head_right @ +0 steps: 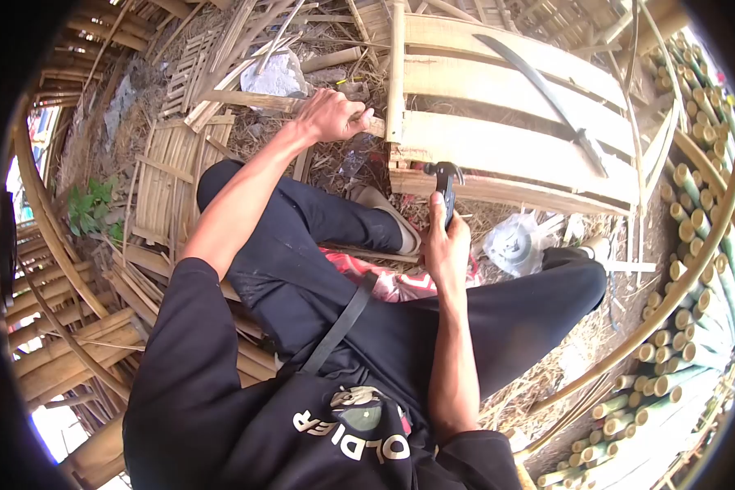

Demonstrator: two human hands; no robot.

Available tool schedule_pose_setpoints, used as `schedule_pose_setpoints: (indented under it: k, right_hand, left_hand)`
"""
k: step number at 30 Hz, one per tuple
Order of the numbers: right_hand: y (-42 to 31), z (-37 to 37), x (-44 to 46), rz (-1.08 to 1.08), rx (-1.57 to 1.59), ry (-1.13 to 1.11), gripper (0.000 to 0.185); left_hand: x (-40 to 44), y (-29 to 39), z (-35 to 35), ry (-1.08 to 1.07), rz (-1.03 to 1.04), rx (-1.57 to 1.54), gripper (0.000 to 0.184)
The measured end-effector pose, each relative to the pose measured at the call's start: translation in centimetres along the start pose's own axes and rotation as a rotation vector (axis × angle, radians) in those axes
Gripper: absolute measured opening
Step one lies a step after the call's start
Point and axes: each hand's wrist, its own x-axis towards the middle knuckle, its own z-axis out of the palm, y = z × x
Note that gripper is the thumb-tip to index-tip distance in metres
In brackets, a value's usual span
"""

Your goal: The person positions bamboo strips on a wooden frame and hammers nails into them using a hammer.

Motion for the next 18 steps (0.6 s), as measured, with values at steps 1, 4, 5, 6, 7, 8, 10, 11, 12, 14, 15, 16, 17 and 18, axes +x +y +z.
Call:
schedule_pose_setpoints:
  k: [1,4,5,6,7,8,10,11,12,14,15,16,17,18]
  right_hand:
    - [0.0,0.3,0.0,0.008,-0.003,0.004,0.052]
    - [0.2,0.3,0.1,0.056,0.035,-0.022,0.052]
    - [0.4,0.6,0.3,0.05,0.084,-0.033,0.052]
    - [0.0,1.0,0.2,0.057,0.091,-0.021,0.05]
    - [-0.2,1.1,0.1,0.078,0.118,-0.037,0.049]
    - [-0.5,1.3,-0.1,0.095,0.111,-0.055,0.048]
    - [-0.9,1.4,-0.3,0.115,0.07,-0.063,0.049]
    - [-0.8,1.5,-0.4,0.125,0.063,-0.059,0.049]
    - [-0.8,1.5,-0.4,0.113,0.073,-0.061,0.049]
    - [-0.3,1.4,0.0,0.062,0.103,-0.065,0.049]
    - [-0.3,1.3,0.0,0.061,0.101,-0.063,0.049]
    - [-0.4,1.3,-0.1,0.063,0.097,-0.054,0.049]
    - [-0.4,1.3,-0.3,0.068,0.094,-0.044,0.049]
    - [-0.3,1.2,-0.4,0.072,0.097,-0.041,0.049]
  left_hand:
    - [0.0,0.0,0.3,0.018,-0.016,-0.056,0.058]
    - [-2.2,1.9,1.5,0.035,-0.233,-0.11,0.057]
    - [-3.2,2.8,1.7,0.075,-0.335,-0.139,0.057]
    - [-3.9,5.1,-0.2,0.076,-0.422,-0.121,0.055]
    - [-4.4,5.0,0.2,0.139,-0.38,-0.117,0.055]
    - [-4.3,4.7,0.6,0.155,-0.352,-0.107,0.056]
    - [-3.6,2.9,1.6,0.068,-0.313,-0.147,0.058]
    - [-3.0,1.8,2.2,0.094,-0.24,-0.143,0.058]
    - [-2.2,0.2,2.8,0.123,-0.133,-0.125,0.057]
    - [-0.8,-1.2,2.8,0.153,-0.024,-0.109,0.056]
    - [0.1,-1.4,1.6,0.117,0.062,-0.004,0.055]
    - [0.6,-1.6,0.8,0.079,0.146,0.105,0.054]
    - [0.9,-1.4,0.2,0.077,0.146,0.106,0.054]
    - [1.1,-1.2,0.0,0.145,0.176,0.101,0.058]
